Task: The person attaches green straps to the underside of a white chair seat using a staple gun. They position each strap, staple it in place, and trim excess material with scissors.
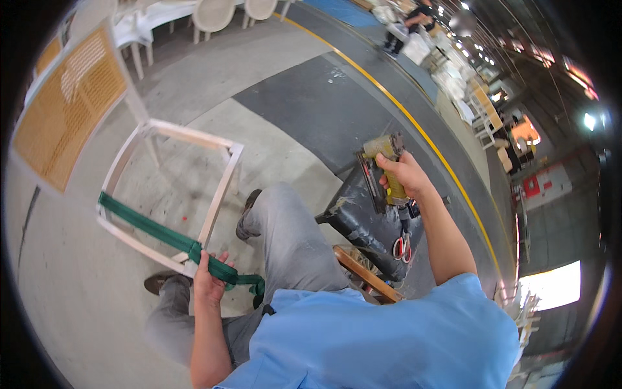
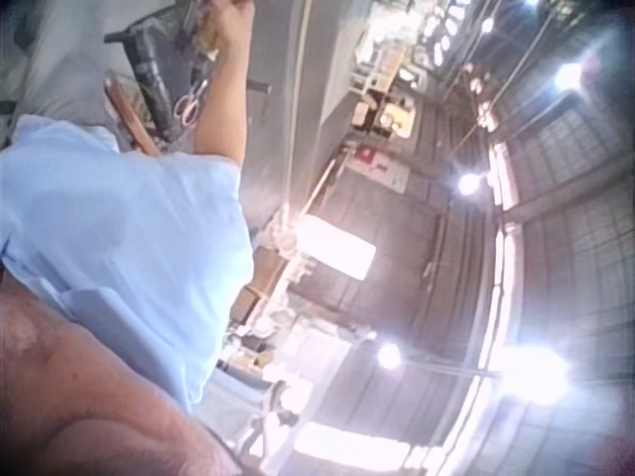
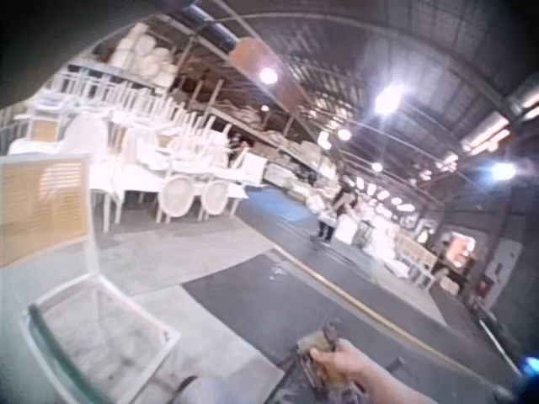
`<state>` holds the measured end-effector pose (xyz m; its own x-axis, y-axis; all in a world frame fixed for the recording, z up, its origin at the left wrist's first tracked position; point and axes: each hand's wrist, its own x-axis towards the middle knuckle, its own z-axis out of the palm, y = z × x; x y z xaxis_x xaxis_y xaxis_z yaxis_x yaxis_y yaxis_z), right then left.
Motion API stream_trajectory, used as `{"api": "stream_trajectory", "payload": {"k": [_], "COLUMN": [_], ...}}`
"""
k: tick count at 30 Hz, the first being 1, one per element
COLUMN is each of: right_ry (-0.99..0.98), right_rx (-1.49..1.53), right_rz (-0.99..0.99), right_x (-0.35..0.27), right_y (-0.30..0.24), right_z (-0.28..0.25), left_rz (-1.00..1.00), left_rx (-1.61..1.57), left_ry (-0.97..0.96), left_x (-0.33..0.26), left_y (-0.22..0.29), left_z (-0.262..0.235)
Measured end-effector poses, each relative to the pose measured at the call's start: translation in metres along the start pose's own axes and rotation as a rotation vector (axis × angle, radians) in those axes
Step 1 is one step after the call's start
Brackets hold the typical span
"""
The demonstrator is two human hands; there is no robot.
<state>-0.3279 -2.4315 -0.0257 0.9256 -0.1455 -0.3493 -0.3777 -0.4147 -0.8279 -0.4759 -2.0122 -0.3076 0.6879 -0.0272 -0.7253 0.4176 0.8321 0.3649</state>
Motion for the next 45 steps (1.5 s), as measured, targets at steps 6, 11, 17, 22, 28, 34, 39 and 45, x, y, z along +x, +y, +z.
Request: {"api": "stream_trajectory", "payload": {"k": [6, 11, 17, 22, 28, 34, 39, 45], "right_ry": [-0.050, -0.132, 0.052, 0.147, 0.318, 0.269, 0.361, -0.203], "right_rx": [0.307, 0.443, -0.376, -0.757, -0.650, -0.339, -0.560, -0.509], "right_rz": [0.361, 0.412, 0.273, 0.450, 0.480, 0.642, 0.120, -0.564], "right_x": [0.017, 0.047, 0.048, -0.006, -0.077, -0.084, -0.068, -0.008], "right_y": [0.151, 0.215, 0.232, 0.257, 0.312, 0.264, 0.198, 0.091], "right_z": [-0.054, -0.043, -0.065, -0.128, -0.112, -0.128, -0.117, 0.049], "left_rz": [0.180, 0.294, 0.328, 0.291, 0.245, 0.170, 0.418, 0.427], "left_rx": [-0.390, -0.388, -0.299, -0.253, -0.321, -0.166, 0.007, 0.055], "left_ry": [0.127, 0.088, 0.219, 0.129, 0.282, 0.278, 0.136, 0.092], "left_x": [0.036, 0.039, 0.022, -0.011, -0.036, -0.051, -0.084, -0.097], "left_y": [-0.021, -0.015, -0.016, -0.015, -0.019, -0.012, 0.014, 0.051], "left_z": [0.016, 0.018, 0.020, -0.008, -0.009, -0.037, -0.056, -0.051]}}
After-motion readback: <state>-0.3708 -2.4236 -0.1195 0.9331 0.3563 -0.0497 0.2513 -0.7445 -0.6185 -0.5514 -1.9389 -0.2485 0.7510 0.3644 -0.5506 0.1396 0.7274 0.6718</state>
